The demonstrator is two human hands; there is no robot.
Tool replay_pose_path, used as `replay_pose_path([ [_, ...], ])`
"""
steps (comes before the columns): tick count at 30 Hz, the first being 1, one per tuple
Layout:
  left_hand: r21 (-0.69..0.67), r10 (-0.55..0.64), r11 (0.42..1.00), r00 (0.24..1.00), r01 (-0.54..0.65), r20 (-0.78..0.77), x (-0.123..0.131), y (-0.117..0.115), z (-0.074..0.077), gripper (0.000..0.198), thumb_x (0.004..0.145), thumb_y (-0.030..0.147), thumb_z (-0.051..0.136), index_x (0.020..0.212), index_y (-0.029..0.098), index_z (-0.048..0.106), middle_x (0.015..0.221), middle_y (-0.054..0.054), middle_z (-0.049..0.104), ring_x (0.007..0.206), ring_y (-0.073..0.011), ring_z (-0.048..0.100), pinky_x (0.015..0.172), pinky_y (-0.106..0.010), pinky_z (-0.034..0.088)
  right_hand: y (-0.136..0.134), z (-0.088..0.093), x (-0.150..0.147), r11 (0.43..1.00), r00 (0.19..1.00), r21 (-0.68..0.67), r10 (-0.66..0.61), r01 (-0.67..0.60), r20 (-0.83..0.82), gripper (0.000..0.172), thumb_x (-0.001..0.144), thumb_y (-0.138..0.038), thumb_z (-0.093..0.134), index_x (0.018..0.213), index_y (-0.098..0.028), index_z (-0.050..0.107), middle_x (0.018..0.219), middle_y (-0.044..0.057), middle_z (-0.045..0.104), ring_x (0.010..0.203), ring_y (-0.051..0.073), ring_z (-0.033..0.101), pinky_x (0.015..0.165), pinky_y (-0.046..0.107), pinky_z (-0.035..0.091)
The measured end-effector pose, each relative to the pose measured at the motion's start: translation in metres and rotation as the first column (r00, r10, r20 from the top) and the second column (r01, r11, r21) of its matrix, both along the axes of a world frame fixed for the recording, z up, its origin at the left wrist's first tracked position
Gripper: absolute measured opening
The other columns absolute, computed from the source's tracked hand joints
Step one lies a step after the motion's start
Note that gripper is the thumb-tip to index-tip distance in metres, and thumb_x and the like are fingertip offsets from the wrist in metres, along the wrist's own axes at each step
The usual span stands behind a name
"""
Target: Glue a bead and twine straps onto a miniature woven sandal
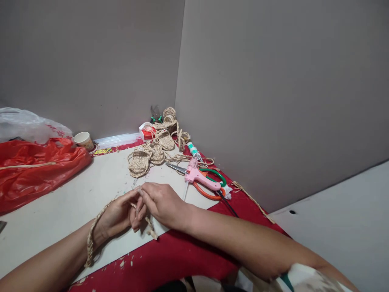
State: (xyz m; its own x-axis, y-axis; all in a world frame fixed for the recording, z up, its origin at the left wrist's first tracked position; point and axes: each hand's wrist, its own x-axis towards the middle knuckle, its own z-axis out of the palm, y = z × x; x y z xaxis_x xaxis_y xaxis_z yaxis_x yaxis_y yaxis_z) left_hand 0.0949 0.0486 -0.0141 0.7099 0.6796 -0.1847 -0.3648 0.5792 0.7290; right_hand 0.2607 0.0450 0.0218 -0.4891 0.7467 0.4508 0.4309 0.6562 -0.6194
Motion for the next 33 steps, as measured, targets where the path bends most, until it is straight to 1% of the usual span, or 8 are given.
replay_pose_path([
  [6, -0.064, -0.012, 0.998, 0.999, 0.014, 0.03, -0.003, 0.006, -0.003, 0.051, 0.091, 0.051, 0.039, 0.062, 0.012, 0.057, 0.052, -0.005, 0.059, 0.036, -0.0137, 0.055, 0.039, -0.024, 0.045, 0.014, -0.006, -0.01, 0.984, 0.996, 0.161, -0.08, 0.074, 0.032, 0.023, 0.09, -0.018, 0.046, 0.067, -0.019, 0.05, 0.06, -0.001, 0.054, 0.055, 0.01, 0.049, 0.057, 0.022, 0.037],
  [10, -0.052, -0.059, 0.997, 0.997, 0.061, 0.041, -0.003, 0.004, 0.0, 0.051, 0.091, 0.05, 0.04, 0.061, 0.013, 0.056, 0.055, -0.005, 0.059, 0.038, -0.0134, 0.056, 0.04, -0.024, 0.045, 0.024, -0.007, -0.007, 0.957, 0.977, 0.196, -0.212, 0.212, -0.018, 0.024, 0.088, -0.015, 0.047, 0.064, -0.019, 0.048, 0.056, -0.002, 0.049, 0.051, 0.01, 0.044, 0.054, 0.023, 0.033],
  [12, -0.055, -0.068, 0.996, 0.997, 0.07, 0.042, -0.003, 0.004, 0.001, 0.05, 0.091, 0.05, 0.041, 0.061, 0.013, 0.056, 0.055, -0.004, 0.059, 0.038, -0.0131, 0.056, 0.041, -0.024, 0.046, 0.024, -0.006, -0.005, 0.964, 0.979, 0.172, -0.197, 0.203, -0.054, 0.023, 0.089, -0.017, 0.047, 0.067, -0.018, 0.054, 0.057, -0.001, 0.053, 0.053, 0.01, 0.046, 0.055, 0.022, 0.036],
  [15, -0.06, -0.06, 0.996, 0.997, 0.062, 0.047, -0.003, 0.005, 0.0, 0.049, 0.09, 0.05, 0.042, 0.061, 0.013, 0.056, 0.056, -0.004, 0.059, 0.038, -0.0134, 0.056, 0.041, -0.024, 0.046, 0.02, -0.006, -0.002, 0.99, 0.989, 0.094, -0.091, 0.102, -0.114, 0.018, 0.09, -0.019, 0.049, 0.083, -0.016, 0.065, 0.069, 0.003, 0.066, 0.061, 0.012, 0.058, 0.061, 0.023, 0.044],
  [18, -0.065, -0.054, 0.996, 0.997, 0.057, 0.047, -0.004, 0.007, -0.003, 0.047, 0.09, 0.048, 0.043, 0.062, 0.013, 0.056, 0.056, -0.004, 0.06, 0.038, -0.0143, 0.057, 0.041, -0.024, 0.046, 0.016, -0.005, -0.001, 0.998, 0.981, -0.005, -0.064, 0.064, -0.184, 0.019, 0.087, -0.017, 0.051, 0.095, -0.014, 0.069, 0.077, 0.005, 0.073, 0.065, 0.013, 0.065, 0.062, 0.023, 0.049],
  [23, -0.073, -0.048, 0.996, 0.997, 0.053, 0.064, -0.004, 0.008, -0.005, 0.045, 0.088, 0.046, 0.045, 0.06, 0.013, 0.056, 0.056, -0.005, 0.06, 0.038, -0.0138, 0.057, 0.041, -0.025, 0.047, 0.015, 0.001, 0.001, 0.992, 0.984, -0.123, -0.026, 0.004, -0.177, 0.02, 0.082, -0.015, 0.055, 0.093, -0.013, 0.071, 0.075, 0.004, 0.074, 0.063, 0.012, 0.065, 0.06, 0.022, 0.05],
  [30, -0.089, -0.022, 0.996, 0.998, 0.027, 0.061, -0.005, 0.008, -0.002, 0.043, 0.086, 0.044, 0.047, 0.058, 0.013, 0.056, 0.055, -0.005, 0.059, 0.036, -0.014, 0.055, 0.041, -0.026, 0.047, 0.018, 0.004, 0.001, 0.989, 0.988, -0.148, 0.004, -0.027, -0.154, 0.019, 0.083, -0.015, 0.056, 0.091, -0.016, 0.074, 0.084, 0.005, 0.076, 0.072, 0.014, 0.068, 0.069, 0.024, 0.052],
  [33, -0.098, -0.021, 0.995, 0.998, 0.027, 0.057, -0.006, 0.008, -0.001, 0.043, 0.087, 0.043, 0.046, 0.058, 0.012, 0.056, 0.054, -0.005, 0.059, 0.036, -0.014, 0.055, 0.041, -0.026, 0.047, 0.02, 0.004, 0.001, 0.975, 0.984, -0.22, -0.01, -0.03, -0.177, 0.018, 0.084, -0.02, 0.058, 0.089, -0.015, 0.074, 0.085, 0.007, 0.075, 0.074, 0.015, 0.068, 0.069, 0.025, 0.052],
])
